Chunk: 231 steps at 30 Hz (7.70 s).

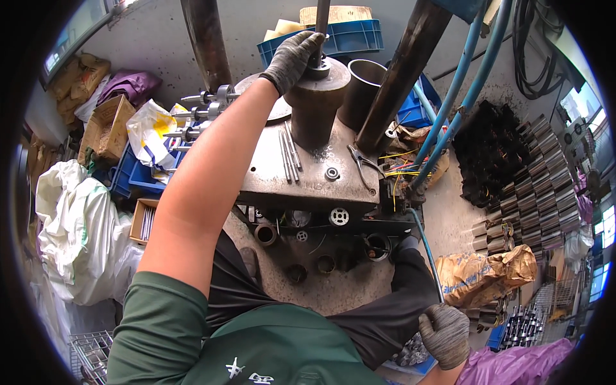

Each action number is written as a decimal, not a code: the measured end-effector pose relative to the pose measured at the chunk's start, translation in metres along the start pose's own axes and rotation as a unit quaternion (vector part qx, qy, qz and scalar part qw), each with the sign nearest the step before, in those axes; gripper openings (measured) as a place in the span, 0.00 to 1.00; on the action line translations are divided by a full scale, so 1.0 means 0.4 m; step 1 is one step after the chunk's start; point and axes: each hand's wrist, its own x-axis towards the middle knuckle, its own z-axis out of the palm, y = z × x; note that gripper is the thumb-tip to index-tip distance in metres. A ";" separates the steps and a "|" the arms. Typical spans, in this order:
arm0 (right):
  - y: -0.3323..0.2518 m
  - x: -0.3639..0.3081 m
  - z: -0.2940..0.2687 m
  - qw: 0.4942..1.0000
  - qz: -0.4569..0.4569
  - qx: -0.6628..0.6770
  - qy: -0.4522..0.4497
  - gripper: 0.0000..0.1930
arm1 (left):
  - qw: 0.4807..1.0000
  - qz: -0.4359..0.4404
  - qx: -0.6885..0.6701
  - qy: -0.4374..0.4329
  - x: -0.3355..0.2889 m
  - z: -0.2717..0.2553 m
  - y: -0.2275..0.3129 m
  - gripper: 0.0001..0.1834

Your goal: The person places metal components onto a machine fixture, secures them using a socket wrench, and adds small bearings or rings to the assembly. They retrieve parts from plastic bins and verify the placement of each component by hand.

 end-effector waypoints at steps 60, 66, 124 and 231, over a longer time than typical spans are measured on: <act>0.030 0.026 -0.042 0.997 -0.053 -0.021 -0.050 0.12 | 0.994 -0.010 0.106 0.010 -0.006 0.009 0.008 0.16; 0.003 0.050 -0.075 1.000 -0.018 0.009 0.002 0.13 | 0.996 -0.023 0.089 0.007 0.002 0.001 -0.001 0.15; -0.044 0.413 0.411 0.944 -0.310 0.066 -0.095 0.18 | 0.801 -0.542 -0.250 0.039 -0.792 0.136 -0.165 0.22; -0.059 0.463 0.496 0.941 -0.272 0.200 -0.025 0.15 | 0.869 0.136 0.454 -0.139 -0.652 -0.005 -0.150 0.31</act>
